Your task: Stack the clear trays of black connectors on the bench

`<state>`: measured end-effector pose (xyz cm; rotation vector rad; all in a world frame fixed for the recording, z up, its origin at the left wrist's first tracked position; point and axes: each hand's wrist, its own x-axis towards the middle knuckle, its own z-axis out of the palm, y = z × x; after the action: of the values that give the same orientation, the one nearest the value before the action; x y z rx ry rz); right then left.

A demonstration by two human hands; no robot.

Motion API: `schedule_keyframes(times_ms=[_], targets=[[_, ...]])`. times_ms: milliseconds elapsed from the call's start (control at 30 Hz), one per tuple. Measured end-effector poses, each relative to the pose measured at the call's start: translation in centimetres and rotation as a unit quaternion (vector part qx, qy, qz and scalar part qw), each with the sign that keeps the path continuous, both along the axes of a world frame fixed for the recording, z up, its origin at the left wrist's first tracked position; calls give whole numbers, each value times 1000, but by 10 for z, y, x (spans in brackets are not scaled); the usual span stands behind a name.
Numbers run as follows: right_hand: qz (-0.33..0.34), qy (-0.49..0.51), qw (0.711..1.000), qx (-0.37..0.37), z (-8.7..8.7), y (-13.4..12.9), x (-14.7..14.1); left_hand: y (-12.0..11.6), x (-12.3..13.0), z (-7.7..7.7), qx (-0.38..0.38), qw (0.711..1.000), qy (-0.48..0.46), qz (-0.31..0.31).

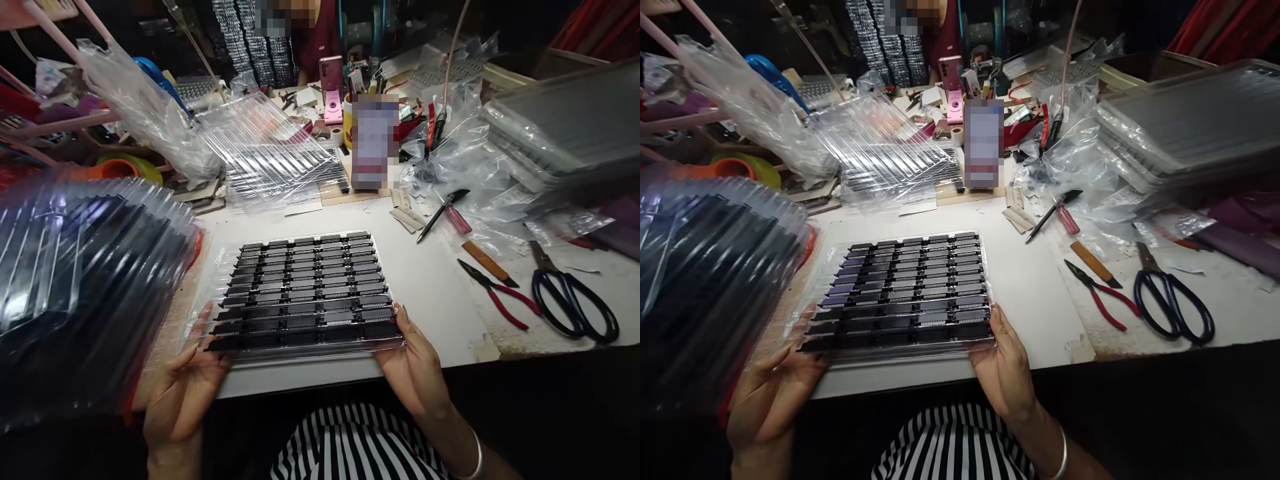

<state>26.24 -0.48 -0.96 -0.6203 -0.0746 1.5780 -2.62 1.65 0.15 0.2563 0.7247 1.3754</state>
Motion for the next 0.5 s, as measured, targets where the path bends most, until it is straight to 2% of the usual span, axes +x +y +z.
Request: schedule_keyframes(times_ms=[100,267,500], targets=[[26,34,999,32,2,1,2,-1,0,0,3,1000,-2,-12],[71,70,994,49,6,-1,6,-3,0,0,-33,998,13,-59],[57,23,997,55,3,-4,4,-6,0,-4,-4,999,-3,-33]])
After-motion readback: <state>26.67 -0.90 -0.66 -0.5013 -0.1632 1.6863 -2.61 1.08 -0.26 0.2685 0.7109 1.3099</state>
